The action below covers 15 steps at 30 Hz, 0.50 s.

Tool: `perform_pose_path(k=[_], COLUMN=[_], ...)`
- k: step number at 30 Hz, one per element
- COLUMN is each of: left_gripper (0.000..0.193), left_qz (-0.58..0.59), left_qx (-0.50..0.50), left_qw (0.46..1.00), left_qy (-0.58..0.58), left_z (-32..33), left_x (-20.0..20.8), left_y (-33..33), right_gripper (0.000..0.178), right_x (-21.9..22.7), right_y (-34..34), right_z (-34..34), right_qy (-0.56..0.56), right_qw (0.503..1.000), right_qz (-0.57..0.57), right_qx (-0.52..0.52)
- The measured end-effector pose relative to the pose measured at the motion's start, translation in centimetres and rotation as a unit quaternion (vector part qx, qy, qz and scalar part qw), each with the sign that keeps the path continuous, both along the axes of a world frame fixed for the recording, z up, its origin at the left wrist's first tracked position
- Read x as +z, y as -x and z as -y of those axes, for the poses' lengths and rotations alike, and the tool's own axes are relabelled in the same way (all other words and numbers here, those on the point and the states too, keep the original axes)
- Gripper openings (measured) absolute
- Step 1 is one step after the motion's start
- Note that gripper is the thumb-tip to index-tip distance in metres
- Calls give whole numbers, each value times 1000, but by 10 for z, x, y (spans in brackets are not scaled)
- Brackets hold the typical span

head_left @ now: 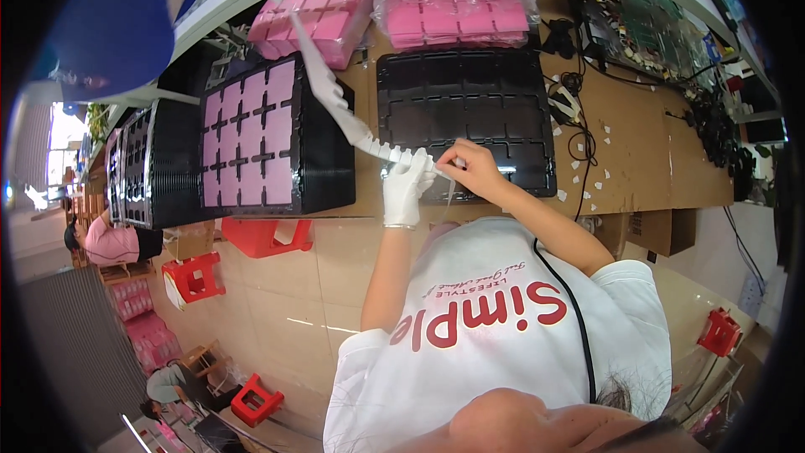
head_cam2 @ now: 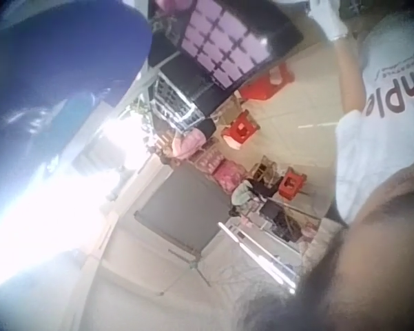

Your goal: The person places white component strips into black assembly trays by hand.

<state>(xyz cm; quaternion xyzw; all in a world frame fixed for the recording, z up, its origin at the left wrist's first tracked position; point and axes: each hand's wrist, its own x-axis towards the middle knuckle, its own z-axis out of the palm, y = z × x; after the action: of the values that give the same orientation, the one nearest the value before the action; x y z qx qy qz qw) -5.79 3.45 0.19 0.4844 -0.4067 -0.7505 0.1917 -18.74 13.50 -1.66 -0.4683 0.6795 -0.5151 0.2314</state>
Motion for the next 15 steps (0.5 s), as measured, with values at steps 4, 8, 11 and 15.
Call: perform_pose_path(k=[4, 8, 11, 15], left_gripper=[28, 23, 22, 21], left_qz=[-30, 36, 14, 29], left_qx=[48, 58, 50, 55], left_qw=[998, 998, 999, 998], left_qy=[5, 7, -2, 12], left_z=[5, 9, 9, 8], left_x=[-13, -4, -8, -12], left_y=[9, 5, 8, 8], right_gripper=[11, 10, 14, 14], right_x=[12, -17, -53, -54], right_y=[22, 137, 219, 239], right_z=[-10, -5, -4, 8], right_qy=[20, -11, -77, -188], right_qw=[998, 986, 967, 948], right_qz=[15, 48, -50, -121], right_qx=[51, -156, -239, -227])
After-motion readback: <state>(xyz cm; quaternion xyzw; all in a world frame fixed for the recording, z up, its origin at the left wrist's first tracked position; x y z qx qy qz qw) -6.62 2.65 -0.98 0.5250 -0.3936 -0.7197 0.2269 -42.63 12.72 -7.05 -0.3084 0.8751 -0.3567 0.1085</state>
